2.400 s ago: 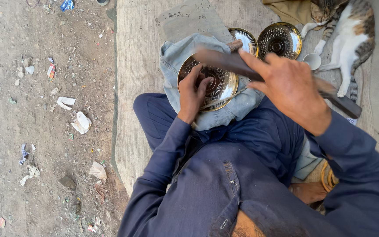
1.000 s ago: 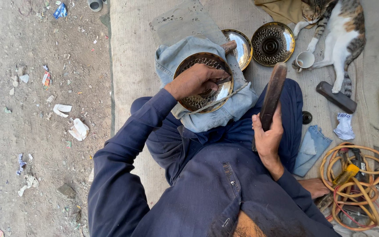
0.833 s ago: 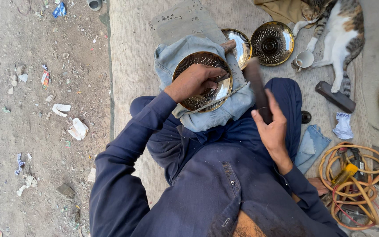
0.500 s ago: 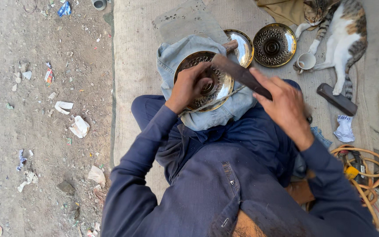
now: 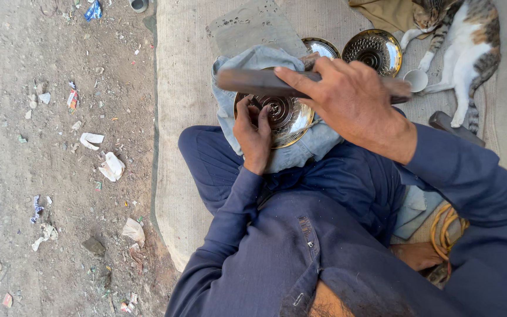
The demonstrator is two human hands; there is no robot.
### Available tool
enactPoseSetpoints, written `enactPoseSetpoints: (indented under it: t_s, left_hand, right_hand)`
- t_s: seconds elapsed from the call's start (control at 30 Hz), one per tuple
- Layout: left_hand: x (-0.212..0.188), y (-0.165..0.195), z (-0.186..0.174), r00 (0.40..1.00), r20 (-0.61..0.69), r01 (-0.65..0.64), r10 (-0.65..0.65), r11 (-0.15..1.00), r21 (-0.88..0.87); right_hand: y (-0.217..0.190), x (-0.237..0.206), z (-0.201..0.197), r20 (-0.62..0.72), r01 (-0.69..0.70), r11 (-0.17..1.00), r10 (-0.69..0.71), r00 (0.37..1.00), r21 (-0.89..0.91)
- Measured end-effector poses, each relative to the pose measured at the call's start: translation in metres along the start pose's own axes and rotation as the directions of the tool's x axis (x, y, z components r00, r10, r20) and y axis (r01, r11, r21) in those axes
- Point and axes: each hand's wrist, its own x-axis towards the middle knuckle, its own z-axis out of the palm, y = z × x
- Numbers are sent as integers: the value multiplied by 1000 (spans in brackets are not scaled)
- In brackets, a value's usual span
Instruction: The person sits cross-legged with a decorative brass plate resting on a cloth pad on their lap. They hold a small punch against the plate's patterned surface with one hand and strike it with a wooden mallet held in the other hand, working the design across the plate and repositioning the punch repeatedly.
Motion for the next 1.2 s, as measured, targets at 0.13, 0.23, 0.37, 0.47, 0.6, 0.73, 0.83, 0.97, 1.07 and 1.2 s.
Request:
enactPoseSetpoints:
  t_s: [0.13,0.23,0.37,0.47,0.6,0.73,0.83,0.97,1.07,1.2]
  left_hand:
    - [-7,2,4,998,-56,6,-7,1000,-6]
    - [-8,1,5,997,-79,-8,7,1000,-17]
    - [-8,0,5,997,-63,34,-37,998,-53]
    - [-10,-1,4,996,-47,73,-80,987,-140]
    - [-15,-1,2,1000,20,1,0,998,-64]
    - [-17,-1,5,1000,-7,19,-19,999,-30]
    - [-17,-2,8,999,-30,27,-28,999,-36]
    - [-17,-3,10,998,-33,46,-48,997,-58]
    - [-17,-4,10,998,-32,56,-58,997,-54]
    - [-16,-5,10,996,-33,81,-84,993,-82]
  right_hand:
    - [-6,7,-7,200,135,942,-75,977,-307]
    - [-9,9,-8,140,118,959,-84,987,-257]
    - [-9,5,-8,216,116,941,-47,975,-317]
    - [-3,-1,-7,171,77,941,-21,985,-328]
    - [4,-8,-8,171,91,908,-21,985,-409]
    - [6,-5,-9,166,112,896,-44,985,-430]
    - [4,1,-10,71,83,949,-65,995,-305]
    - [0,5,-13,171,128,944,-78,982,-304]
    - [-4,6,-14,106,101,970,-80,991,-221]
    - [-8,4,-14,233,154,911,-67,970,-382]
